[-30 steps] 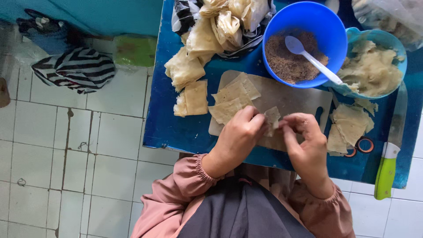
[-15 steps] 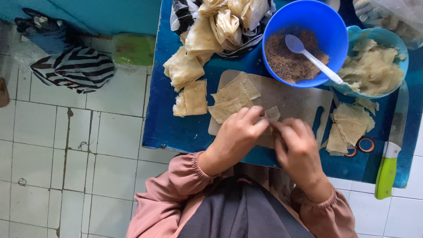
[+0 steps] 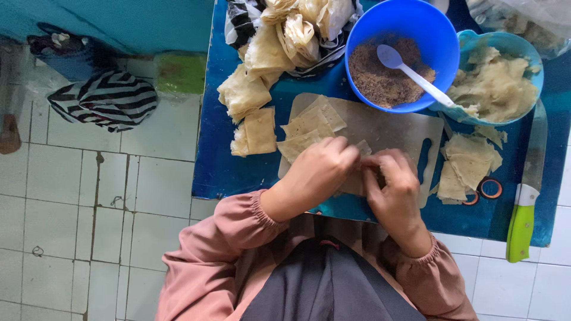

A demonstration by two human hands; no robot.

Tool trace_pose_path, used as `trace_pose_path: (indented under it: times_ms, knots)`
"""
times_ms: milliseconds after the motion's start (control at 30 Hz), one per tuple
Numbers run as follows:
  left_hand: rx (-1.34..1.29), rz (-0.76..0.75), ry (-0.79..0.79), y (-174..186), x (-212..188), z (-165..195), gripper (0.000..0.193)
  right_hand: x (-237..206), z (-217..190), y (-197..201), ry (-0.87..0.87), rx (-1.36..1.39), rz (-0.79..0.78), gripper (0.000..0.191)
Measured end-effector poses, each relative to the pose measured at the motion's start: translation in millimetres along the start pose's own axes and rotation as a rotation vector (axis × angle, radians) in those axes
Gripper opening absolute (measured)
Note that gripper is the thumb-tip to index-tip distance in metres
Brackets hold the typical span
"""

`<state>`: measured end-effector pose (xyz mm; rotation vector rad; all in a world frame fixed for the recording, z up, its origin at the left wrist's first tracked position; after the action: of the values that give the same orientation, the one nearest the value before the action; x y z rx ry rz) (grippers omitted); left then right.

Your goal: The person folds thin pastry sheets and stacks the folded pieces on a cutting board. They use a spoon to place a brown filling mixture from a blue bowl onto a pastry sheet, then fold the sheet over the filling and set the filled piece aside with the others.

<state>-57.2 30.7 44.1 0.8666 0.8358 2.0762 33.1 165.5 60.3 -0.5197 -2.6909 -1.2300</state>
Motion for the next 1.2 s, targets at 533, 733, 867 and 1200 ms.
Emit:
trace_pose_path:
  times_ms: [533,733,867,1200]
  knots:
    - [0.065,-0.085,-0.066,-0.9,10.9,-14.1,0.012,0.9,6.7,1.8,0.075,-0.090,-0.038,0.016]
    - [-0.082,-0.067,0.090,6.7,22.8,-15.2,0.014,2.4,-3.2,-1.1,0.208,-0.308,-0.038,0.019]
    - [-0.236,0.223,0.093,32.4,5.1,-1.2,0.016,4.2,-3.1,3.2,0.173,-0.260,-0.144,0.014]
    - [0.172,0.137,-0.022,2.7,-40.8,32.7,0.027,-26.1,-6.7,7.4,0.117,-0.261,-0.116,0.017]
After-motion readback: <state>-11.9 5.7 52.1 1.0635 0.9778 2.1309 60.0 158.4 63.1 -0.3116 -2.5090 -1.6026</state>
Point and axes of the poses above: each hand's wrist, its own x-axis towards the middle knuckle, its own y-axis out of the back of the hand, z = x × y, the point moved 3 cm from there along x, towards the middle knuckle, and after that the axes turned 1 degree about -x, right-handed, at the moved point
